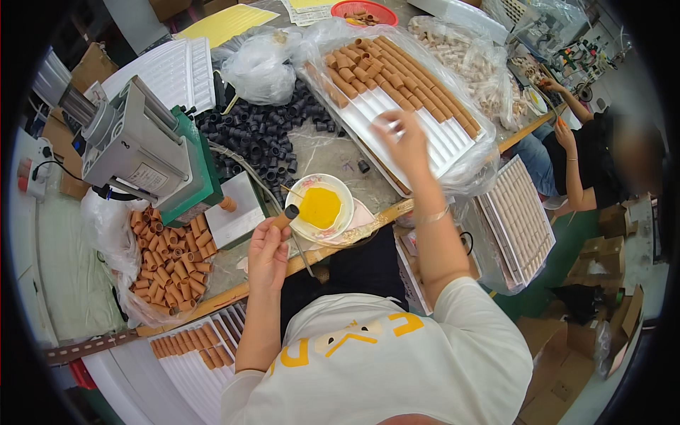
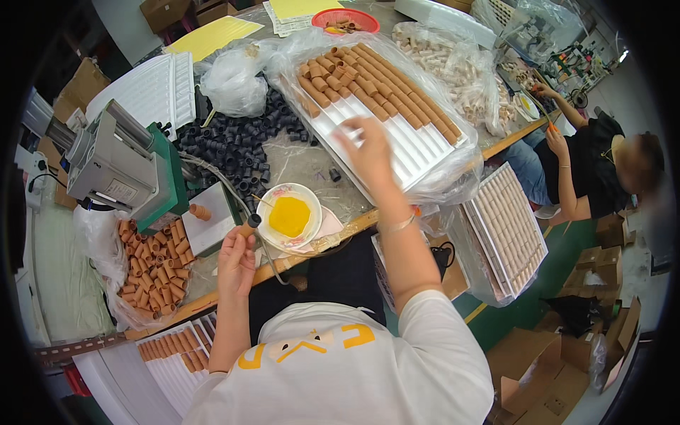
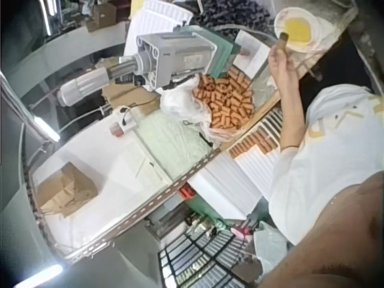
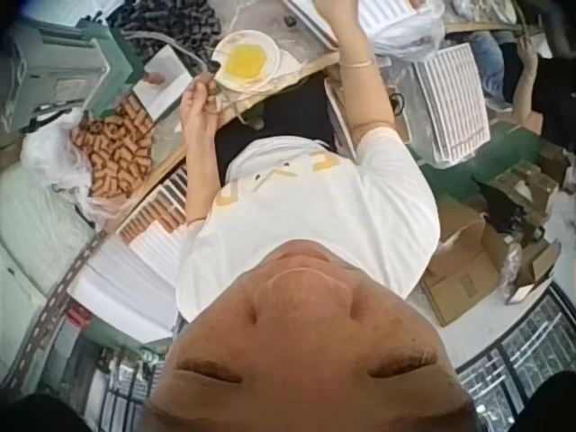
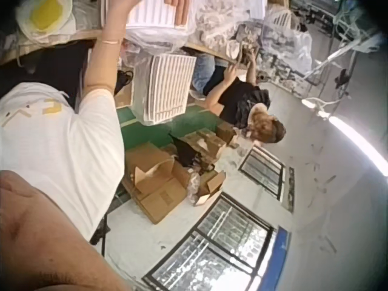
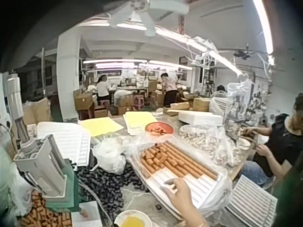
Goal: Applying glue to small cylindrical wraps and organizing them into trays within a factory setting.
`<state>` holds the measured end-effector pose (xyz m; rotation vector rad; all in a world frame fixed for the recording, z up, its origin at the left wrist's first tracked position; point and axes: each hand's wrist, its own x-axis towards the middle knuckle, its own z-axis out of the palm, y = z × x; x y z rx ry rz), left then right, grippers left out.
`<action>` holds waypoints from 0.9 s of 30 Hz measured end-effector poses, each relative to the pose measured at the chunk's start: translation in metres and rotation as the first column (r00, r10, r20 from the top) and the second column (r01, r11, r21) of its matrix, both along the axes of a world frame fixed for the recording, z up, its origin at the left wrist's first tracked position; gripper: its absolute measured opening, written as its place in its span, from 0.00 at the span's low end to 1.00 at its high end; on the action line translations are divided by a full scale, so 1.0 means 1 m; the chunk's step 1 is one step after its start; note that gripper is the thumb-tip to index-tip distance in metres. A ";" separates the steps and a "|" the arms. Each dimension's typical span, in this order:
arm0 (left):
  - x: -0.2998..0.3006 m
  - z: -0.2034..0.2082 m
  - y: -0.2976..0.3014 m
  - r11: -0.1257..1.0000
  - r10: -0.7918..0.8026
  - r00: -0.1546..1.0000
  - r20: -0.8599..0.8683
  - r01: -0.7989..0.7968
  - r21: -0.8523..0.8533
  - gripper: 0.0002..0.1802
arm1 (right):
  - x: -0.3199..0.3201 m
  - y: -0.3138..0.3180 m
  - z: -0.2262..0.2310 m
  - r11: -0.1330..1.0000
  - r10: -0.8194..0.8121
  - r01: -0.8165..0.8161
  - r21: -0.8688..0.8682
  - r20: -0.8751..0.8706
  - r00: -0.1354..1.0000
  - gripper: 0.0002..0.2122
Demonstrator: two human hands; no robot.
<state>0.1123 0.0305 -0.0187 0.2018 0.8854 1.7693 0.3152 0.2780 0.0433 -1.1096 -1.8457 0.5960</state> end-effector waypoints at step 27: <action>-0.044 0.027 -0.023 0.997 0.017 0.725 -0.688 -0.062 -0.041 0.15 | -0.108 -0.132 0.005 0.644 0.565 -0.732 0.221 0.508 0.650 0.15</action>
